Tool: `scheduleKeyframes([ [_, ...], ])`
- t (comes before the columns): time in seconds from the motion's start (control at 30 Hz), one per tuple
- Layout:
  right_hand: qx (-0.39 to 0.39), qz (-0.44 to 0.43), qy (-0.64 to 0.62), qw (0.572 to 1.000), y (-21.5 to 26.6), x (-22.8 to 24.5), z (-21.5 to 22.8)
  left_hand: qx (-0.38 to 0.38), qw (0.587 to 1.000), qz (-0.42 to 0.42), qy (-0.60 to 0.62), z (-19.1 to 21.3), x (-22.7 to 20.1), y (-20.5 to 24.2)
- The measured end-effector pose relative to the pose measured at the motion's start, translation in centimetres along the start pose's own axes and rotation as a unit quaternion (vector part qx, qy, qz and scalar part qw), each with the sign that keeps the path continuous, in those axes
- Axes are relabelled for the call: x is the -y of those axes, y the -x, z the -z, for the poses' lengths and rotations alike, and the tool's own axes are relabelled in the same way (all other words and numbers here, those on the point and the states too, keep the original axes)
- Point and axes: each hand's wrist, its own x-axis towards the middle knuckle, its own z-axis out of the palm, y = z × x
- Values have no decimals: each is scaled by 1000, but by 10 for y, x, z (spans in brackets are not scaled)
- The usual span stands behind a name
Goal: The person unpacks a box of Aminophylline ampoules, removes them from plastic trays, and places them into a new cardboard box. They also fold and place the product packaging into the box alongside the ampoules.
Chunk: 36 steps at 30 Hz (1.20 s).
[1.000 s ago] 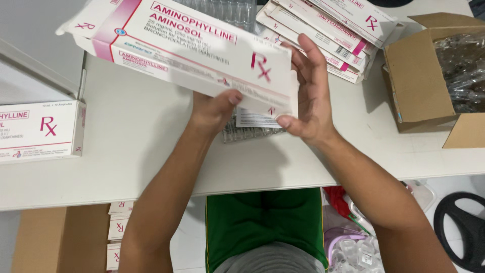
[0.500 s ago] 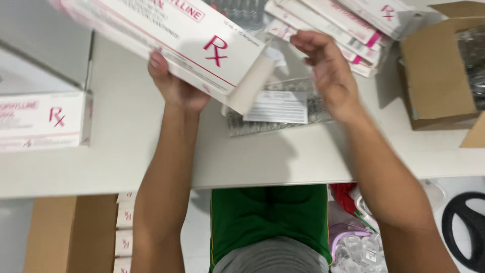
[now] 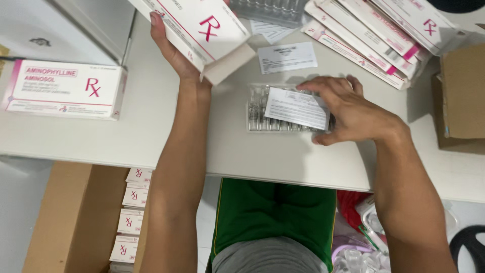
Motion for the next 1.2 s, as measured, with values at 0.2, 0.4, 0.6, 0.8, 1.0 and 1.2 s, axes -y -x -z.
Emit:
scheduleKeyframes([
  [0.2, -7, 71, -48, 996, 0, -3, -1, -80, 996, -48, -5, 24, 4, -6],
  [0.4, -28, 9, -76, 997, 18, -18, 19, -69, 996, -52, -15, 26, 6, -5],
  [0.6, -138, 116, -144, 973, 25, -17, 31, 50, 998, 41, 26, 6, 20, 1],
  [0.8, -194, 43, -87, 976, 29, -7, 32, 103, 987, 103, 61, -10, 29, 10],
  [1.0, -175, -1, -108, 979, 29, -4, 33, 86, 993, 64, 49, -13, 28, 11],
  [1.2, -172, 6, -143, 975, 30, -8, 31, 141, 984, 103, 35, -6, 28, 15],
])
